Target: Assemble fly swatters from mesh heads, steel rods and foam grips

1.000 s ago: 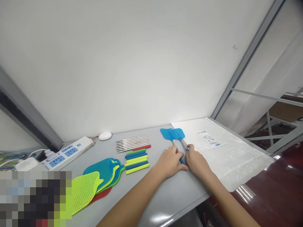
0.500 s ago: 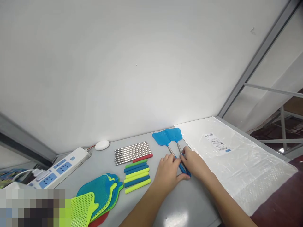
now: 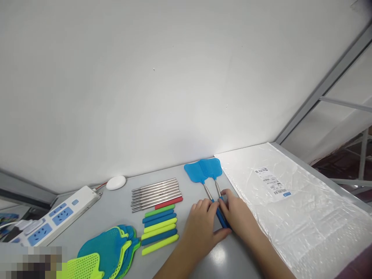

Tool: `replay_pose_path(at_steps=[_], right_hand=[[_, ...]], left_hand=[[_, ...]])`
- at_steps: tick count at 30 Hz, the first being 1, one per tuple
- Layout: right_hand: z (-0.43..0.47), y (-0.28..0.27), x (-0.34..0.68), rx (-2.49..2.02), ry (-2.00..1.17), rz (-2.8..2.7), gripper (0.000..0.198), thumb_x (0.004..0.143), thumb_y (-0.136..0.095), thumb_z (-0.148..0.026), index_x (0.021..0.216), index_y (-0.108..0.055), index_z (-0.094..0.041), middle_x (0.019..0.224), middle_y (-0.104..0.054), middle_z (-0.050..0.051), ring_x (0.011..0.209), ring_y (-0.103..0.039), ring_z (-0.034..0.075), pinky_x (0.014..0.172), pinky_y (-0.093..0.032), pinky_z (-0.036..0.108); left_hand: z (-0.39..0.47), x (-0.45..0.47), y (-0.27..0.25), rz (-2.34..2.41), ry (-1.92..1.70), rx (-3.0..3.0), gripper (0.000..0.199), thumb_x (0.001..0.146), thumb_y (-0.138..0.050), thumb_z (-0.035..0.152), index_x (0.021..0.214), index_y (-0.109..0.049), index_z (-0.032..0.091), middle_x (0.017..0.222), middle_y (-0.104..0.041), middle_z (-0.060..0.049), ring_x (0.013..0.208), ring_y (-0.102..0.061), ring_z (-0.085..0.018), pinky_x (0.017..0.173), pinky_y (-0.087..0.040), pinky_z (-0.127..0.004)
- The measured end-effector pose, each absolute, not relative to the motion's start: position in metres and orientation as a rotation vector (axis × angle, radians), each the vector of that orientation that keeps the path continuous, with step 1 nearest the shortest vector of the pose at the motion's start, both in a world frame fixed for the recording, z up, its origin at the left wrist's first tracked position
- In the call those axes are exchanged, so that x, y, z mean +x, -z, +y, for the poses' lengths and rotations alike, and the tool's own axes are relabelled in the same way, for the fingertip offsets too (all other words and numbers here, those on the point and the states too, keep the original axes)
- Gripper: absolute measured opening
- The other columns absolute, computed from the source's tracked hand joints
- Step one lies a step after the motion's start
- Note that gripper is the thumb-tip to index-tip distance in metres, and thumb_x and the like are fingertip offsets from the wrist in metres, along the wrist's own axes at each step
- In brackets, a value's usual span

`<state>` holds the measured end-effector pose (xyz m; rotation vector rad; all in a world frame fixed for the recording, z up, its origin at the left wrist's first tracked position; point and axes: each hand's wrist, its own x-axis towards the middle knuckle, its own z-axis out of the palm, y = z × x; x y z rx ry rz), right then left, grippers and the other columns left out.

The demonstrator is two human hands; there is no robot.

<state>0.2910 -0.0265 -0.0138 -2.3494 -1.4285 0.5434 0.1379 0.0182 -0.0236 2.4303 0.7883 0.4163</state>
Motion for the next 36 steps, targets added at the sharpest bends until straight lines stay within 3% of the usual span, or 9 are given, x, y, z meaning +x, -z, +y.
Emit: replay_pose_path(at_steps=[13,20,28,36], right_hand=[[-0.034,0.029,0.293,-2.312,-0.508,-1.434,0.045,0.097,-0.036,-0.039,0.137,-0.046,-0.02,0.071,-0.067,0.004,0.067,-0.064,0.024,0.059,-0.034,0.029],[-0.037,0.031,0.293,-2.16,-0.455,-1.34,0.046,0.093,-0.044,-0.041,0.133,-0.052,-0.018,0.066,-0.061,0.002,0.064,-0.06,0.022,0.061,-0.036,0.03],[-0.067,0.035,0.282,-1.984,-0.311,-1.021,0.043,0.094,-0.037,-0.047,0.118,-0.056,-0.018,0.055,-0.042,-0.007,0.053,-0.049,0.018,0.057,-0.039,0.028],[-0.072,0.036,0.285,-1.893,-0.32,-0.98,0.037,0.091,-0.043,-0.048,0.107,-0.06,-0.019,0.055,-0.04,-0.007,0.053,-0.048,0.016,0.055,-0.039,0.027]], left_hand=[[0.016,0.137,0.022,0.781,-0.451,2.439,0.053,0.081,-0.065,0.059,0.12,-0.054,0.025,0.108,-0.056,-0.006,0.097,-0.05,-0.026,0.084,-0.041,-0.041],[0.015,0.134,0.025,0.759,-0.529,2.438,0.067,0.071,-0.073,0.062,0.122,-0.05,0.024,0.109,-0.055,-0.005,0.102,-0.052,-0.027,0.088,-0.042,-0.04],[0.017,0.134,0.026,0.723,-0.555,2.437,0.069,0.062,-0.08,0.06,0.111,-0.051,0.022,0.11,-0.053,-0.005,0.106,-0.053,-0.028,0.09,-0.042,-0.041],[0.014,0.133,0.023,0.715,-0.569,2.48,0.076,0.06,-0.082,0.06,0.117,-0.05,0.022,0.111,-0.052,-0.006,0.102,-0.055,-0.028,0.09,-0.043,-0.042]])
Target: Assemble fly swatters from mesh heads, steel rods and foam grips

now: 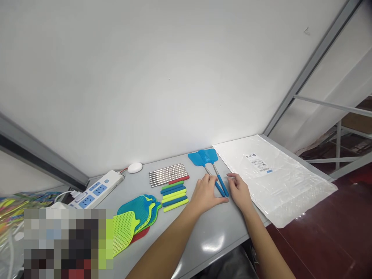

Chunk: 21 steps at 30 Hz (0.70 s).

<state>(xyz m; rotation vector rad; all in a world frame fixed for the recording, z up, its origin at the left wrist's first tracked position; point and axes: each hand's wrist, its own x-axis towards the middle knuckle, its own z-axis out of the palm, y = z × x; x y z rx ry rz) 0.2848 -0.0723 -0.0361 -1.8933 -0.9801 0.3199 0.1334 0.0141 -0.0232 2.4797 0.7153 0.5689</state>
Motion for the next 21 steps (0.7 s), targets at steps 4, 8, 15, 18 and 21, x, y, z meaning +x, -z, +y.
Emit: replay_pose_path(at_steps=[4,8,15,18,21], right_hand=[[-0.071,0.037,0.284,-1.864,-0.357,-1.025,0.036,0.089,-0.047,-0.047,0.107,-0.061,-0.019,0.056,-0.046,-0.007,0.053,-0.05,0.017,0.055,-0.04,0.028],[-0.073,0.038,0.284,-1.827,-0.358,-1.04,0.038,0.089,-0.048,-0.048,0.111,-0.059,-0.018,0.055,-0.043,-0.007,0.051,-0.048,0.016,0.054,-0.039,0.028],[-0.084,0.023,0.265,-1.77,-0.386,-1.099,0.033,0.092,-0.048,-0.047,0.106,-0.061,-0.02,0.056,-0.041,-0.006,0.051,-0.043,0.014,0.052,-0.037,0.026],[-0.069,-0.006,0.246,-1.76,-0.476,-1.398,0.031,0.092,-0.048,-0.048,0.104,-0.063,-0.023,0.057,-0.047,-0.005,0.05,-0.045,0.015,0.049,-0.035,0.025],[-0.027,-0.042,0.22,-1.714,-0.492,-1.817,0.029,0.095,-0.044,-0.046,0.102,-0.063,-0.026,0.064,-0.059,-0.002,0.055,-0.054,0.016,0.051,-0.037,0.026]], left_hand=[[0.013,0.133,0.023,0.701,-0.557,2.531,0.078,0.062,-0.078,0.064,0.121,-0.05,0.022,0.111,-0.053,-0.007,0.101,-0.055,-0.029,0.086,-0.044,-0.041],[0.008,0.133,0.018,0.696,-0.543,2.574,0.072,0.068,-0.072,0.068,0.118,-0.052,0.02,0.108,-0.056,-0.008,0.095,-0.057,-0.027,0.08,-0.046,-0.039],[-0.019,0.07,-0.004,0.844,-0.563,2.646,0.031,0.089,-0.057,0.051,0.096,-0.059,0.021,0.097,-0.058,-0.005,0.09,-0.055,-0.023,0.078,-0.044,-0.037],[-0.034,0.024,-0.005,1.187,-0.674,2.591,0.017,0.094,-0.052,0.034,0.098,-0.06,0.02,0.101,-0.057,-0.008,0.093,-0.052,-0.024,0.08,-0.043,-0.039],[-0.047,-0.007,0.002,1.506,-0.732,2.469,0.022,0.094,-0.048,0.027,0.111,-0.061,0.022,0.116,-0.055,-0.01,0.103,-0.049,-0.028,0.085,-0.042,-0.044]])
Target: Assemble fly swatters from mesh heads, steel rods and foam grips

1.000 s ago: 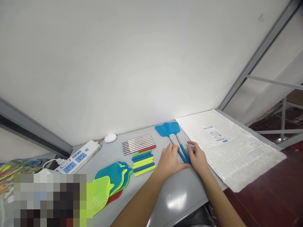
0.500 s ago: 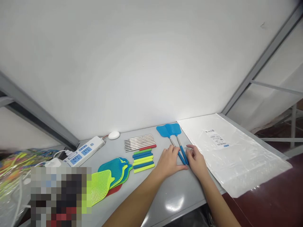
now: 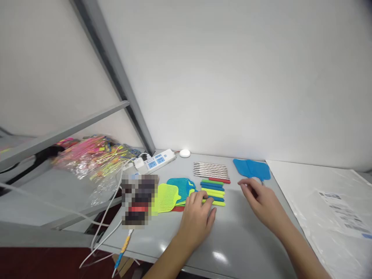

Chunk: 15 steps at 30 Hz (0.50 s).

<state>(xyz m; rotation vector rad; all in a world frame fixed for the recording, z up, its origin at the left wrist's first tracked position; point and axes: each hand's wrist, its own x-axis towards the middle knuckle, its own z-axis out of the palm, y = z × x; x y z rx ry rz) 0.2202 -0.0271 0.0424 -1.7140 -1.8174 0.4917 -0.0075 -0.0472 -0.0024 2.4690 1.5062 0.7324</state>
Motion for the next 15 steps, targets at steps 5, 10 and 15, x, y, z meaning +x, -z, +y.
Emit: replay_pose_path(at_steps=[5,10,15], right_hand=[[0.077,-0.058,0.17,-1.67,-0.397,-2.271,0.024,0.095,-0.044,-0.032,0.098,-0.066,-0.022,0.084,-0.071,0.006,0.07,-0.062,0.019,0.058,-0.037,0.027],[0.143,-0.028,0.145,-1.622,-0.336,-2.441,0.02,0.091,-0.053,-0.028,0.096,-0.069,-0.019,0.094,-0.07,0.009,0.079,-0.062,0.02,0.064,-0.037,0.027],[0.155,-0.017,0.143,-1.57,-0.332,-2.552,0.02,0.091,-0.054,-0.033,0.097,-0.069,-0.02,0.097,-0.068,0.008,0.077,-0.062,0.018,0.064,-0.04,0.027]], left_hand=[[-0.059,-0.019,0.018,1.764,-0.681,2.402,0.036,0.091,-0.051,0.026,0.127,-0.056,0.025,0.141,-0.047,-0.01,0.12,-0.041,-0.034,0.09,-0.039,-0.051],[-0.061,-0.021,0.024,1.752,-0.681,2.416,0.026,0.092,-0.049,0.025,0.115,-0.062,0.027,0.143,-0.047,-0.007,0.121,-0.041,-0.034,0.089,-0.04,-0.051],[-0.058,-0.023,0.027,1.689,-0.636,2.436,0.016,0.091,-0.052,0.025,0.102,-0.064,0.026,0.141,-0.048,-0.006,0.119,-0.043,-0.033,0.087,-0.043,-0.052]])
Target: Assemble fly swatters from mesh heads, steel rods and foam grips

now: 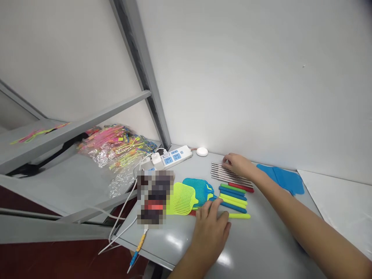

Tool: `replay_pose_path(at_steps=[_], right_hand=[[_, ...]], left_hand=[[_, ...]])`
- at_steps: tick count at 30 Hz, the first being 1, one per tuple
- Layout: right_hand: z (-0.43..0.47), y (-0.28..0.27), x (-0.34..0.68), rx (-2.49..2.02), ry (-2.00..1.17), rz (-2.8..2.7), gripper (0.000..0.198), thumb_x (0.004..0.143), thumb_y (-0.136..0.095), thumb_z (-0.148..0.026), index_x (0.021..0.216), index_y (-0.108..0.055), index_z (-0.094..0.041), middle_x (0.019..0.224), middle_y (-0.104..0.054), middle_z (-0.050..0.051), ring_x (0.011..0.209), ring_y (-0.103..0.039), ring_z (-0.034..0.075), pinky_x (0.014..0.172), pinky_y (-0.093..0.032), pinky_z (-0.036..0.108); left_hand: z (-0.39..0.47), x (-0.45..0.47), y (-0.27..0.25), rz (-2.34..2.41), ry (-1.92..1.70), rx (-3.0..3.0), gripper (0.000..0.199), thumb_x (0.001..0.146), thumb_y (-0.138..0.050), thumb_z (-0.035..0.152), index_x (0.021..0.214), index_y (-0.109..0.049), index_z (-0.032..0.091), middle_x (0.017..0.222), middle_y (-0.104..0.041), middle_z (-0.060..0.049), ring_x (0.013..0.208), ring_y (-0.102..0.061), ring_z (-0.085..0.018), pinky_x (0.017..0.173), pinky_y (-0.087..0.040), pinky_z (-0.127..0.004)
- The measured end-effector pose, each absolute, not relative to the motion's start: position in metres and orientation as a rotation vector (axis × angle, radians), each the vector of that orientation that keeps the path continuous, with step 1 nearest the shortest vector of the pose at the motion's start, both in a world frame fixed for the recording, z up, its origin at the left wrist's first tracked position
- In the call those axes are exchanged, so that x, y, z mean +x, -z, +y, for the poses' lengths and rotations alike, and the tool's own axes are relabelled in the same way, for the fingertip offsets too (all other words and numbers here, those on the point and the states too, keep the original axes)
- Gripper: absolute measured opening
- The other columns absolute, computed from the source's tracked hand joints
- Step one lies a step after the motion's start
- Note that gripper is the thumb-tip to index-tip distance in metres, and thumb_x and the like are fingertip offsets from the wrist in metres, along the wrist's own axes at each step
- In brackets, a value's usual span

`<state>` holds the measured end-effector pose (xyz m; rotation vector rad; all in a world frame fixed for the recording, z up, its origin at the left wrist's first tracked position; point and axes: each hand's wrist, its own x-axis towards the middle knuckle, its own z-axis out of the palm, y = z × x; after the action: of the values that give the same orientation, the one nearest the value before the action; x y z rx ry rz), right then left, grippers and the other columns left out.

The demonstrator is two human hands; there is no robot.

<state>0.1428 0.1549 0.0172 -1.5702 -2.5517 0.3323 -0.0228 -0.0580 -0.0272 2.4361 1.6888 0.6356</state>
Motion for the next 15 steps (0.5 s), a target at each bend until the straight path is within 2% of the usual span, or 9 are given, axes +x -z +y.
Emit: replay_pose_path(at_steps=[4,8,15], right_hand=[[0.156,-0.012,0.146,-1.561,-0.354,-2.61,0.02,0.095,-0.053,-0.032,0.103,-0.068,-0.02,0.102,-0.066,0.007,0.084,-0.063,0.018,0.074,-0.047,0.03],[0.16,-0.005,0.149,-1.567,-0.382,-2.657,0.03,0.095,-0.057,-0.035,0.12,-0.059,-0.018,0.121,-0.061,0.009,0.1,-0.062,0.02,0.085,-0.053,0.041],[0.167,-0.007,0.148,-1.541,-0.336,-2.693,0.033,0.094,-0.058,-0.035,0.123,-0.058,-0.018,0.125,-0.059,0.009,0.103,-0.062,0.021,0.087,-0.053,0.042]], left_hand=[[-0.054,-0.023,0.031,1.655,-0.64,2.471,0.016,0.09,-0.054,0.021,0.1,-0.065,0.026,0.136,-0.051,-0.006,0.116,-0.044,-0.033,0.085,-0.044,-0.051],[-0.053,-0.023,0.034,1.647,-0.619,2.484,0.016,0.09,-0.055,0.021,0.1,-0.066,0.027,0.135,-0.052,-0.007,0.114,-0.045,-0.033,0.083,-0.045,-0.049],[-0.051,-0.02,0.032,1.717,-0.605,2.506,0.022,0.09,-0.055,0.016,0.101,-0.068,0.03,0.135,-0.051,-0.007,0.115,-0.044,-0.032,0.083,-0.044,-0.049]])
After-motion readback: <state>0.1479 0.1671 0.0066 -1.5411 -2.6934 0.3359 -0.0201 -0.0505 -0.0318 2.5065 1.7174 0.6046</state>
